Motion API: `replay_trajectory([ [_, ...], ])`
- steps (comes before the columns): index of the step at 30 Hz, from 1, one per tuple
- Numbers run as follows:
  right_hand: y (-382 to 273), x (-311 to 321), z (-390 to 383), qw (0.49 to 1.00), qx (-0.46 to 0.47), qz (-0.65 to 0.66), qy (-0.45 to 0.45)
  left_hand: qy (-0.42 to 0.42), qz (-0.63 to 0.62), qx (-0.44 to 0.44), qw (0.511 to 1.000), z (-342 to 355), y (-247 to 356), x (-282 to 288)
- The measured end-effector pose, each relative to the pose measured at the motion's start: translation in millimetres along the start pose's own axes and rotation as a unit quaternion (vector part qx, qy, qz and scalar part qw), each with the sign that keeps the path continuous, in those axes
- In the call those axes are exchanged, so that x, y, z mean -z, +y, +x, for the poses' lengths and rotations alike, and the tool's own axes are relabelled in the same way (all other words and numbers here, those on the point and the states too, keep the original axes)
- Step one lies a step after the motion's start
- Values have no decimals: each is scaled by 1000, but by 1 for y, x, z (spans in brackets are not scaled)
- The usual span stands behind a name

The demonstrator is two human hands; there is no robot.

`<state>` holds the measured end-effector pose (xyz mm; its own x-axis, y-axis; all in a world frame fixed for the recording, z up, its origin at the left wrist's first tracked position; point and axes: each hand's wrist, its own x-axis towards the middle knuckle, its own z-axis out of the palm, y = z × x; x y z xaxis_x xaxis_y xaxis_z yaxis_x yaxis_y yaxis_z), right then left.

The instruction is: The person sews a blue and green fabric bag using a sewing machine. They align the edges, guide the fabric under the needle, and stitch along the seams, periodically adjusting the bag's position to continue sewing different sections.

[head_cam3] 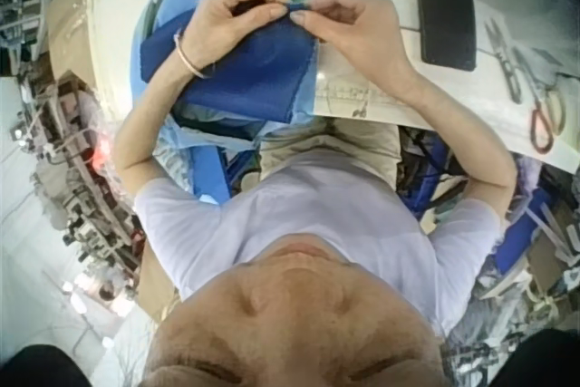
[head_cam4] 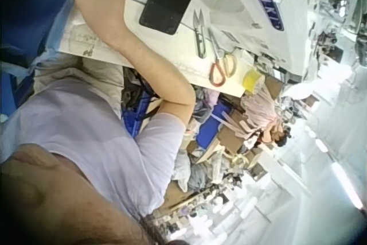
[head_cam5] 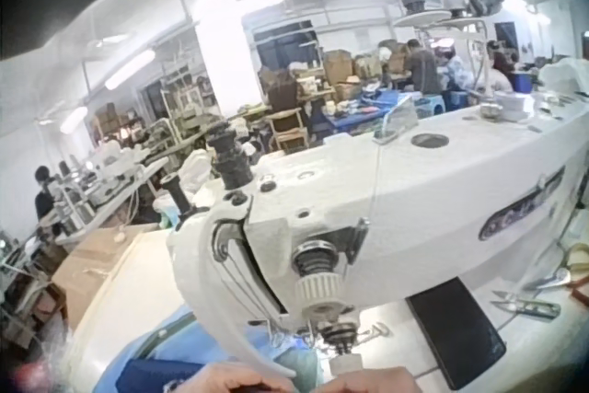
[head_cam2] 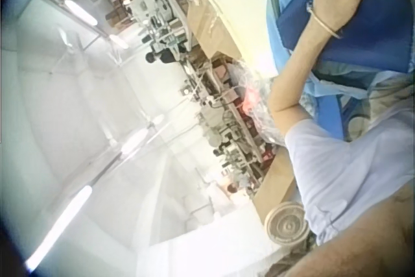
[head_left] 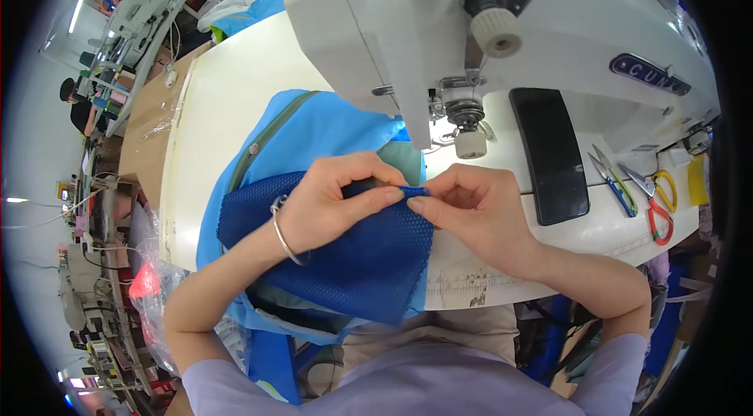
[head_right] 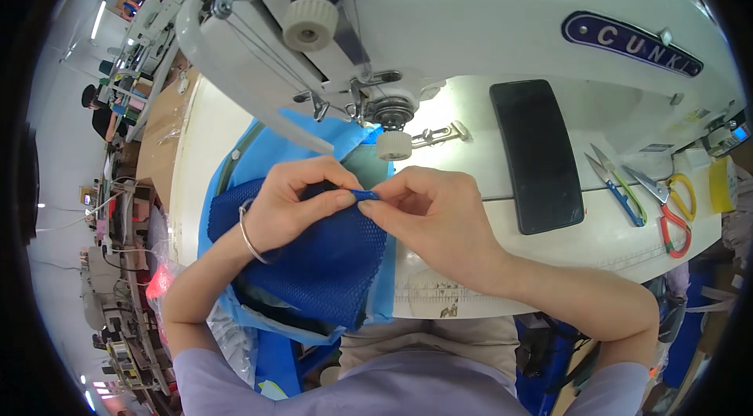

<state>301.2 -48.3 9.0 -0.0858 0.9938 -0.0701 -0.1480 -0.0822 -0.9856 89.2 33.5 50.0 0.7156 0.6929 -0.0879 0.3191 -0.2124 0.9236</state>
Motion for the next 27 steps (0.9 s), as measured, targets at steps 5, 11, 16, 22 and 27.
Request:
replay_trajectory([
  [5, -9, -4, -7, 999, 43, -24, 18, 122, 15, 14, 992, -17, 10, -26],
  [11, -11, -6, -9, 996, 72, -50, 25, 128, -73, 25, 989, -23, 5, -30],
  [16, -7, -2, -3, 982, 131, -137, 0, 140, -29, 41, 989, -23, 9, -26],
  [22, 18, -3, -8, 738, 441, -500, -103, 149, 114, 16, 982, 10, 1, 13],
  [27, 21, -11, -24, 696, 428, -569, -93, 89, 154, 0, 984, 49, -12, 16],
])
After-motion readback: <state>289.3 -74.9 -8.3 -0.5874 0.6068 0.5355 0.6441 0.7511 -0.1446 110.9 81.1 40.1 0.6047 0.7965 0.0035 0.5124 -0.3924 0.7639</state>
